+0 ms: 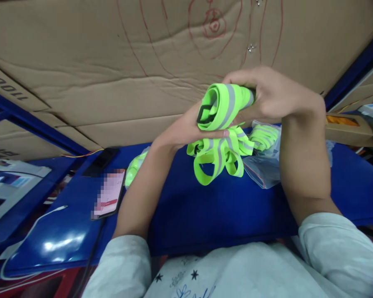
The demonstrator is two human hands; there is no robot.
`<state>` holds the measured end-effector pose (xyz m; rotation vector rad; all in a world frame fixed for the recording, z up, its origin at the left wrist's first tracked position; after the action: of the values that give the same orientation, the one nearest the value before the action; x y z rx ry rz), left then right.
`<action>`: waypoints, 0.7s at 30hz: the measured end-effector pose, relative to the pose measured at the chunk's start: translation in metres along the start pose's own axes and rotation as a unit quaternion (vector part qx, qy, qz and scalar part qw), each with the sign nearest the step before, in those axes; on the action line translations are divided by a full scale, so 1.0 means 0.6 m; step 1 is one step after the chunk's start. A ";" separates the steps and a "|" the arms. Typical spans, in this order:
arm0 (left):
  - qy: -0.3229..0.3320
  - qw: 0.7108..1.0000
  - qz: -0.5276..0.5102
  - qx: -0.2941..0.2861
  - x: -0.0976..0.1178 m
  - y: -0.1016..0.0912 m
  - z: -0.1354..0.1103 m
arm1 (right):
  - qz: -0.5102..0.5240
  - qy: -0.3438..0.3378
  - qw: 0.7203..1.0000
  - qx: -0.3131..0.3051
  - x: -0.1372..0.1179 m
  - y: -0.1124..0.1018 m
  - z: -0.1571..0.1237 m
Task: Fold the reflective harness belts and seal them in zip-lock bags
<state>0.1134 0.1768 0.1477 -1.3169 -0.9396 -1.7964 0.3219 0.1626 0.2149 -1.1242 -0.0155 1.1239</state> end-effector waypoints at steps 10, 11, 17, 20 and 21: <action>0.023 0.989 -0.149 -0.005 -0.023 0.017 0.029 | -0.150 -0.172 0.953 0.198 0.032 0.031 0.029; 0.024 0.984 -0.177 -0.004 -0.022 0.020 0.027 | -0.162 -0.182 0.947 0.208 0.030 0.037 0.030; 0.020 0.974 -0.222 0.034 -0.008 0.036 0.019 | -0.176 -0.208 0.936 0.224 0.033 0.076 0.036; 0.027 0.978 -0.202 0.045 -0.007 0.031 0.024 | -0.149 -0.217 0.928 0.264 0.043 0.088 0.044; 0.026 0.981 -0.189 0.045 -0.010 0.027 0.028 | -0.140 -0.215 0.927 0.275 0.047 0.090 0.047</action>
<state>0.1360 0.1841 0.1480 -1.0816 -1.2925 -2.0318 0.2833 0.2016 0.1764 -0.3489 -0.1870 1.0078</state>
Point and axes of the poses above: each hand's wrist, its own z-axis towards the middle knuckle, its own y-axis out of the palm, x = y × z, the point moved 1 cm from there along z, towards the middle knuckle, and after that the axes turned 4 degrees about x, right-handed, at the moved point
